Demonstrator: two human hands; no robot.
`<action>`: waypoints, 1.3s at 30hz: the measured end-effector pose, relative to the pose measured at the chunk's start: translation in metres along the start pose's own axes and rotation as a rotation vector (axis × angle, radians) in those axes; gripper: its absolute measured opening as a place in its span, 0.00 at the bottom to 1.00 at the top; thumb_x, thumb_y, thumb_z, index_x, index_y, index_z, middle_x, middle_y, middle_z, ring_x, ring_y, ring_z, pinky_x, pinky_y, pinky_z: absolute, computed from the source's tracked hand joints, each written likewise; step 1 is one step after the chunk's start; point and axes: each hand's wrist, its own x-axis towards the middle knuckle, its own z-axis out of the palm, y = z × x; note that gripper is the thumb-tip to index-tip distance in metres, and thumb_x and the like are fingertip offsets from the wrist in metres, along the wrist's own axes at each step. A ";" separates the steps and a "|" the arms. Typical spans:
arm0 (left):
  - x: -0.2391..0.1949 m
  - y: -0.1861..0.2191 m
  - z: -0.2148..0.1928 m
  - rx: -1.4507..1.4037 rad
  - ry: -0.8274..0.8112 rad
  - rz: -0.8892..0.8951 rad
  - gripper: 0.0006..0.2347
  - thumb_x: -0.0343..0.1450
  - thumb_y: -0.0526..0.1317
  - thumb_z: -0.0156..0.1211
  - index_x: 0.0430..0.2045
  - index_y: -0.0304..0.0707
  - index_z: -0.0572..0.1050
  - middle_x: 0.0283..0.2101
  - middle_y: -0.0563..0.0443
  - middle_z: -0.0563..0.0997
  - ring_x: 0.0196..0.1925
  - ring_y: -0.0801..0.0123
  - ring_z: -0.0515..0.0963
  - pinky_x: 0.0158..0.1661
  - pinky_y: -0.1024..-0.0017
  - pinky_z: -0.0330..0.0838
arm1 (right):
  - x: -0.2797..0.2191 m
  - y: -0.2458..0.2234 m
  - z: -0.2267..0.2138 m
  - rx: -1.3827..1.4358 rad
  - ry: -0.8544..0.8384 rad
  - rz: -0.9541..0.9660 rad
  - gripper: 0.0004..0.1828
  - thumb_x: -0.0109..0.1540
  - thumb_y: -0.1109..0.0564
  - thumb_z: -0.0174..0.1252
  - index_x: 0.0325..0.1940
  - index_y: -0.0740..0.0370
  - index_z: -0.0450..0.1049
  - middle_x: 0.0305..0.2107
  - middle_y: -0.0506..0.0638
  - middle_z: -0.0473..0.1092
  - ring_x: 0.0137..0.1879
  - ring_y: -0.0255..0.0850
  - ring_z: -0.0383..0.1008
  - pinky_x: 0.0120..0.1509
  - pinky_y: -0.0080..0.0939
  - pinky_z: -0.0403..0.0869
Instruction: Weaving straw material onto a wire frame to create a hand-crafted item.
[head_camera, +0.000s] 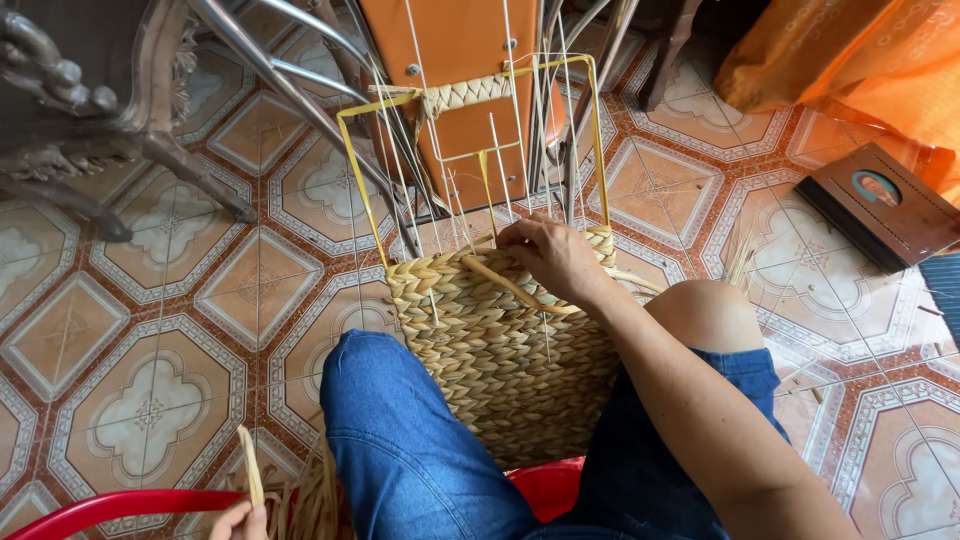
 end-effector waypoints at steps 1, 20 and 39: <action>0.031 0.031 0.019 -0.013 -0.009 0.007 0.07 0.79 0.30 0.56 0.44 0.19 0.69 0.48 0.31 0.80 0.50 0.56 0.83 0.56 0.64 0.79 | -0.001 0.001 0.001 -0.005 -0.012 0.007 0.09 0.66 0.55 0.57 0.46 0.58 0.80 0.38 0.50 0.76 0.39 0.41 0.80 0.43 0.43 0.81; 0.123 0.524 0.266 -0.011 -0.483 0.548 0.06 0.74 0.38 0.62 0.39 0.37 0.80 0.31 0.54 0.84 0.30 0.78 0.80 0.29 0.77 0.74 | -0.011 0.015 -0.048 1.105 0.145 0.083 0.06 0.68 0.57 0.61 0.45 0.61 0.80 0.37 0.46 0.77 0.33 0.29 0.68 0.37 0.29 0.70; 0.151 0.510 0.327 0.063 -0.386 0.559 0.04 0.68 0.34 0.68 0.32 0.36 0.79 0.36 0.49 0.81 0.36 0.62 0.84 0.37 0.66 0.79 | -0.019 -0.001 -0.067 0.548 0.354 -0.051 0.09 0.67 0.66 0.60 0.52 0.63 0.76 0.43 0.50 0.75 0.47 0.36 0.77 0.51 0.34 0.78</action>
